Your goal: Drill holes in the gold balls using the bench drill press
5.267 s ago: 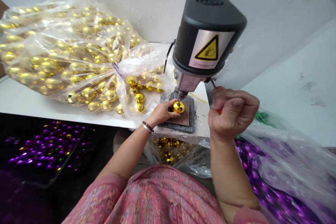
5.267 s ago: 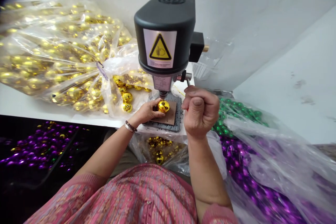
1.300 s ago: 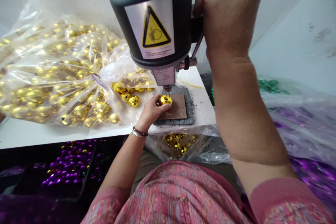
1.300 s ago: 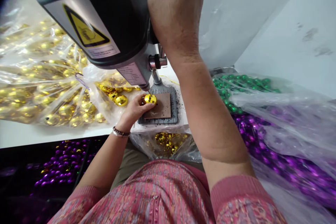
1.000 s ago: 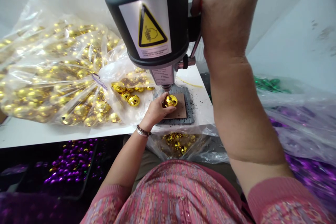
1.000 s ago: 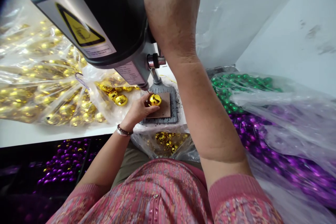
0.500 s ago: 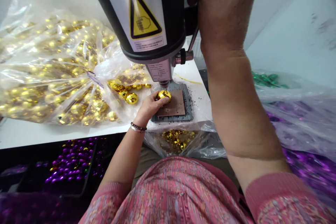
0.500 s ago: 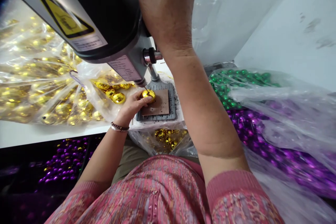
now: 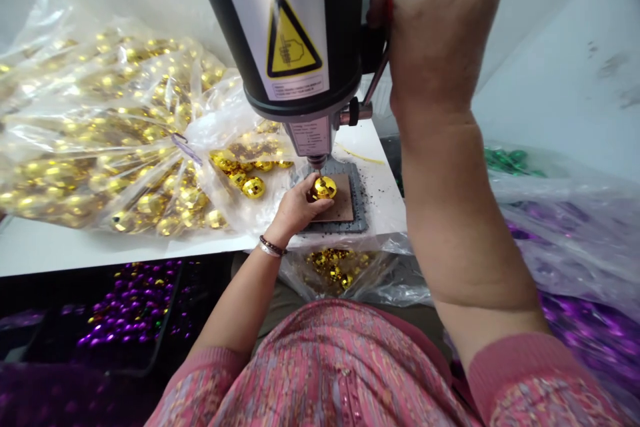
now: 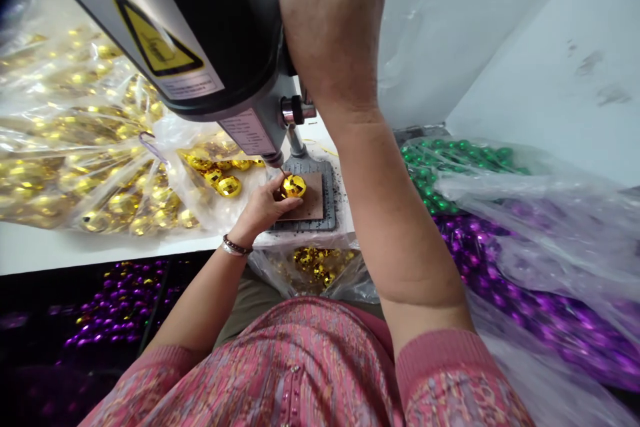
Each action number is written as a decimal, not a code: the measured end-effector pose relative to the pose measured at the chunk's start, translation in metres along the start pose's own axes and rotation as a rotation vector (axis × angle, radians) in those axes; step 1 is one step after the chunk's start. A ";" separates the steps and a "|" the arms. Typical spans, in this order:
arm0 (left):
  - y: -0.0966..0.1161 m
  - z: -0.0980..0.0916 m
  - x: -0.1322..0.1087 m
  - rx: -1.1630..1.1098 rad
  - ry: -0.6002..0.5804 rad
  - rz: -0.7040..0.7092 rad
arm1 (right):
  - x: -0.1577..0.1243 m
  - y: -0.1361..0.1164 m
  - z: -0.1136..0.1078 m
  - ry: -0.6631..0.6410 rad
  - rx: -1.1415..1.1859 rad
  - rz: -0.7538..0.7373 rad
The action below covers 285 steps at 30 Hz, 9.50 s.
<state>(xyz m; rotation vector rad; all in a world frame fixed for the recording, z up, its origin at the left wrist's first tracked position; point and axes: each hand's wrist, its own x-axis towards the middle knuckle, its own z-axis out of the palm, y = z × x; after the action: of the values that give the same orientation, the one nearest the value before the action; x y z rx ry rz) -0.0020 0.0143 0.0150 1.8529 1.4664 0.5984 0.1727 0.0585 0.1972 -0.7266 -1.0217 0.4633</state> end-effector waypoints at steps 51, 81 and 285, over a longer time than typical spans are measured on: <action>-0.017 0.009 -0.002 -0.177 -0.009 0.076 | -0.096 0.015 -0.029 -0.003 0.162 -0.330; -0.089 -0.075 0.005 0.335 0.427 -0.175 | -0.062 -0.012 -0.011 0.008 0.141 -0.016; -0.073 -0.113 -0.061 -0.583 0.556 0.002 | -0.087 0.008 -0.030 -0.009 0.064 -0.246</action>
<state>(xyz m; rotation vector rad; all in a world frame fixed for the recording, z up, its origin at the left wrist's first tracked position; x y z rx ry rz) -0.1460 -0.0094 0.0380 1.2764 1.4056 1.4536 0.1593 -0.0027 0.1292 -0.5335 -1.0839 0.2851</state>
